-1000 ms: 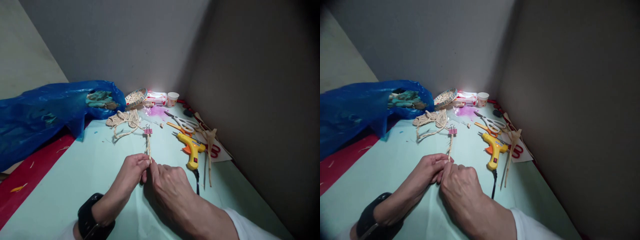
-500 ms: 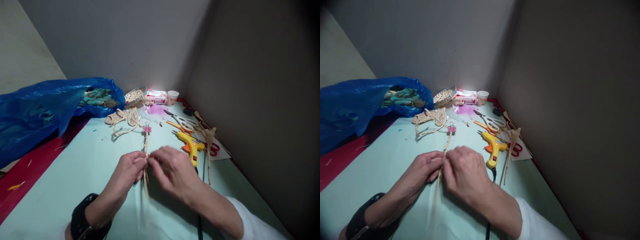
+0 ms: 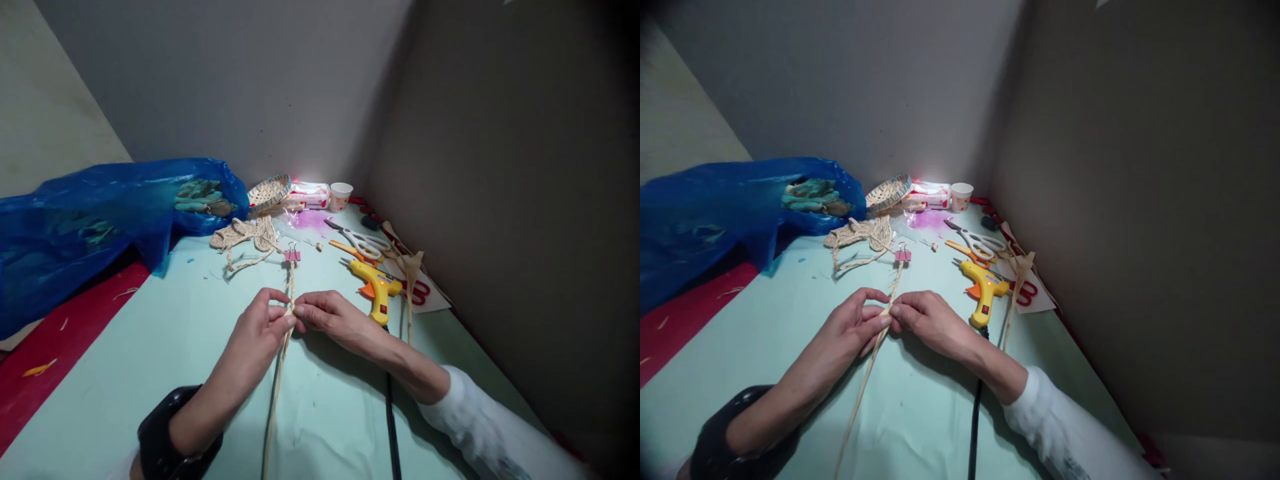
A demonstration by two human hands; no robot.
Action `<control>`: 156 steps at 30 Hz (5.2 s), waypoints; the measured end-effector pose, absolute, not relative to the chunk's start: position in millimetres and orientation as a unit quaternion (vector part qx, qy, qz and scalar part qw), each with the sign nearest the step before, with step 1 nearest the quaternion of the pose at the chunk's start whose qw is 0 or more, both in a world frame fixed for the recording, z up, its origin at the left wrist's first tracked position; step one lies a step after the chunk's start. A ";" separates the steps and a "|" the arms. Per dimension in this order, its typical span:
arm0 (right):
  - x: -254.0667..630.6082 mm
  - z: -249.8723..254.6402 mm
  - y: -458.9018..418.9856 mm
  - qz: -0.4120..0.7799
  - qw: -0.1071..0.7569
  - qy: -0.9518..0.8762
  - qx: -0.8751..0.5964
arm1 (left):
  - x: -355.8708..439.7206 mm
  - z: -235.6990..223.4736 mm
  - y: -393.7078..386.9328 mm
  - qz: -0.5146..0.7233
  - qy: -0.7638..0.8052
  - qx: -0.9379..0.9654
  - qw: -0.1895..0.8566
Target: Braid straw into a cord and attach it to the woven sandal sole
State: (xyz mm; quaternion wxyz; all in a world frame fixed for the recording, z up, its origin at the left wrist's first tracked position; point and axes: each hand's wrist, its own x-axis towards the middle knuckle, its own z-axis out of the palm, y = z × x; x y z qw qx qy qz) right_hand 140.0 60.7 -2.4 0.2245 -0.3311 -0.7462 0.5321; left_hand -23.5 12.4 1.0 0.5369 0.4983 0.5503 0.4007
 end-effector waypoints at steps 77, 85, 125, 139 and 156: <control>138.7 -2.7 20.4 0.130 0.330 -0.880 -0.317 | -17.7 -11.4 11.2 0.436 0.495 0.372 0.653; 139.5 0.6 43.4 0.499 0.229 -0.732 -0.404 | -19.8 -1.9 5.4 0.421 0.506 0.426 0.621; 136.8 -8.4 39.9 0.583 0.309 -0.660 -0.360 | -19.8 10.1 -11.4 0.260 0.626 0.633 0.374; 132.3 -13.1 38.3 0.699 0.362 -0.530 -0.315 | -28.2 25.4 4.0 0.344 0.630 0.652 0.246; 129.2 -10.0 36.6 0.654 0.355 -0.601 -0.292 | -23.3 12.8 25.2 0.435 0.468 0.476 0.604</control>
